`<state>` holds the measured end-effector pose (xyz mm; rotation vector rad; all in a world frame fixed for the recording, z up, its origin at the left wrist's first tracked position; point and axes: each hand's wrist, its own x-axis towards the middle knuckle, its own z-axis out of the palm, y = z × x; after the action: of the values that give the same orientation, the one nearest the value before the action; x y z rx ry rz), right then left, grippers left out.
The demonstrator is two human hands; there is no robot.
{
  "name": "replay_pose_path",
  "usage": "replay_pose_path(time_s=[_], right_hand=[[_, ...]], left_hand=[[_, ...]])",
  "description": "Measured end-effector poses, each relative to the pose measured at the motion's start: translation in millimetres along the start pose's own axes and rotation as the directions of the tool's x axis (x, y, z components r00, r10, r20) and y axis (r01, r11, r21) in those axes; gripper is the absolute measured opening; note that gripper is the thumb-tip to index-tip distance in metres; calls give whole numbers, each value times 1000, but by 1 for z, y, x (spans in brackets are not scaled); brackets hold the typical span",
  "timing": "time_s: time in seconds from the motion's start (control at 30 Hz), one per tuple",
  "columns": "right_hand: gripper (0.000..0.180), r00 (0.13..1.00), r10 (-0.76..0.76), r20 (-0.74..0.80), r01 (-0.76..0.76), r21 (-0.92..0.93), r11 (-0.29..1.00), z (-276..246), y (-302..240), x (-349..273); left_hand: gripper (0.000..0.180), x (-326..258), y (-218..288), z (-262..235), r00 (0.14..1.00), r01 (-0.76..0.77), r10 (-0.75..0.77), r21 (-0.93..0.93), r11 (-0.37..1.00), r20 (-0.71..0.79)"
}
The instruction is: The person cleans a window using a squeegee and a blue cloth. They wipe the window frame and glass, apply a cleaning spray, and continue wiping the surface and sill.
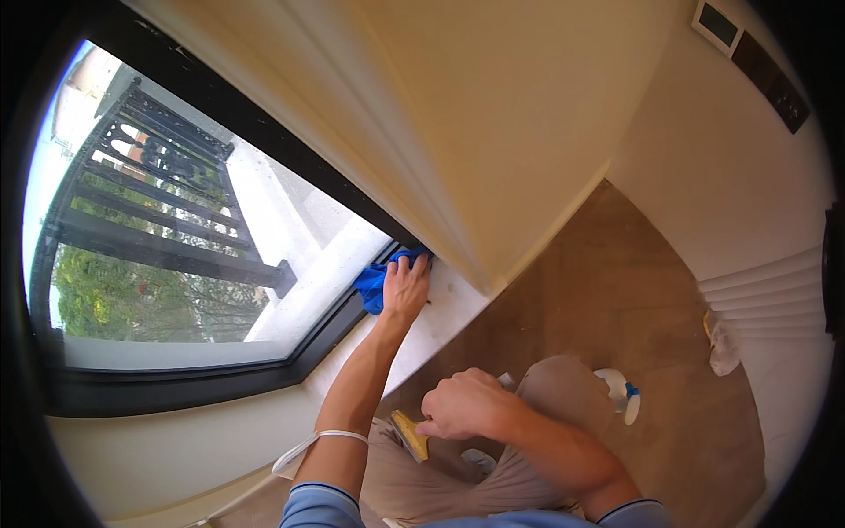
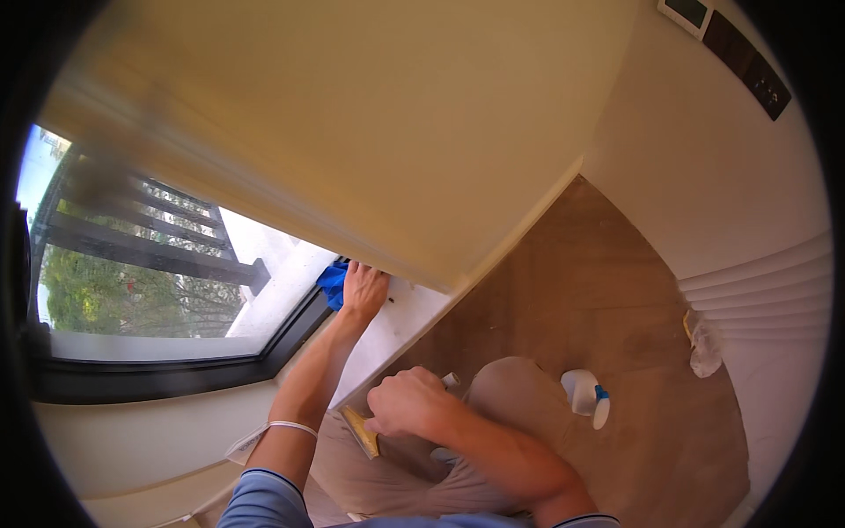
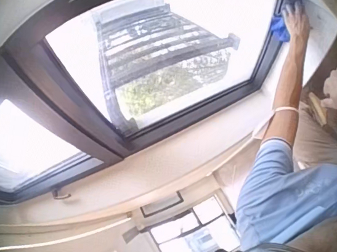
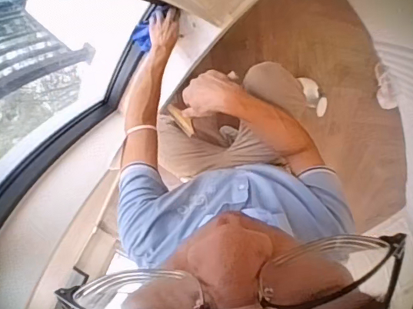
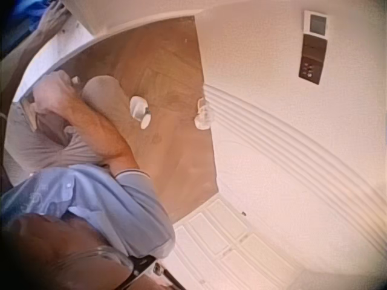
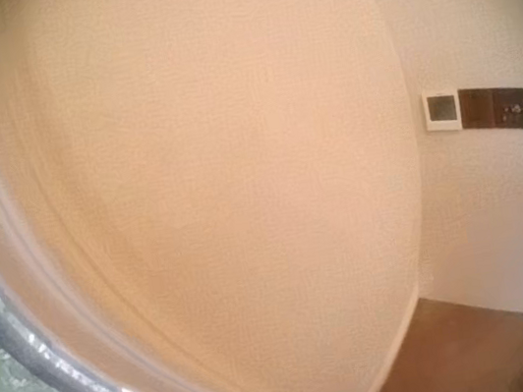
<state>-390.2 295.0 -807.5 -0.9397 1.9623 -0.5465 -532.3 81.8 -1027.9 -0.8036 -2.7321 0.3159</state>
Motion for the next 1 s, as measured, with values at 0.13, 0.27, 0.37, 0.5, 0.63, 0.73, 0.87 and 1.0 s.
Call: replay_pose_path(time_s=[0.13, 0.27, 0.37, 0.5, 0.63, 0.73, 0.87, 1.0], right_hand=[[48, 998, 56, -20, -56, 10, 998, -2, 0, -5], [51, 999, 42, 1, -42, 48, 998, -20, 0, -7], [47, 994, -90, -67, 101, 181, 978, -39, 6, -16], [36, 867, -318, -383, 497, 632, 594, -46, 4, -4], [44, 754, -266, -601, 588, 798, -135, -90, -62, 41], [48, 647, -117, -754, 761, 647, 38, -128, -75, 71], [51, 653, 38, -756, 755, 648, -102, -126, -69, 89], [58, 582, 18, -813, 811, 579, -80, -152, -66, 90]], left_hand=[[21, 10, 8, -6, 995, 73, -65, -116, 991, 71], [52, 19, -18, -50, 901, 289, -99, -415, 863, 423], [46, -14, -31, -92, 931, 350, -310, -724, 594, 195], [30, -77, -32, -116, 593, 345, -754, -935, -79, 283], [25, -136, 5, -107, 326, 301, -841, -891, -341, 432], [27, -172, 30, -92, 179, 594, -859, -749, -294, 479], [40, -224, 55, -50, 337, 862, -838, -498, 91, 429], [40, -207, 76, -47, 366, 908, -778, -381, 176, 511]])
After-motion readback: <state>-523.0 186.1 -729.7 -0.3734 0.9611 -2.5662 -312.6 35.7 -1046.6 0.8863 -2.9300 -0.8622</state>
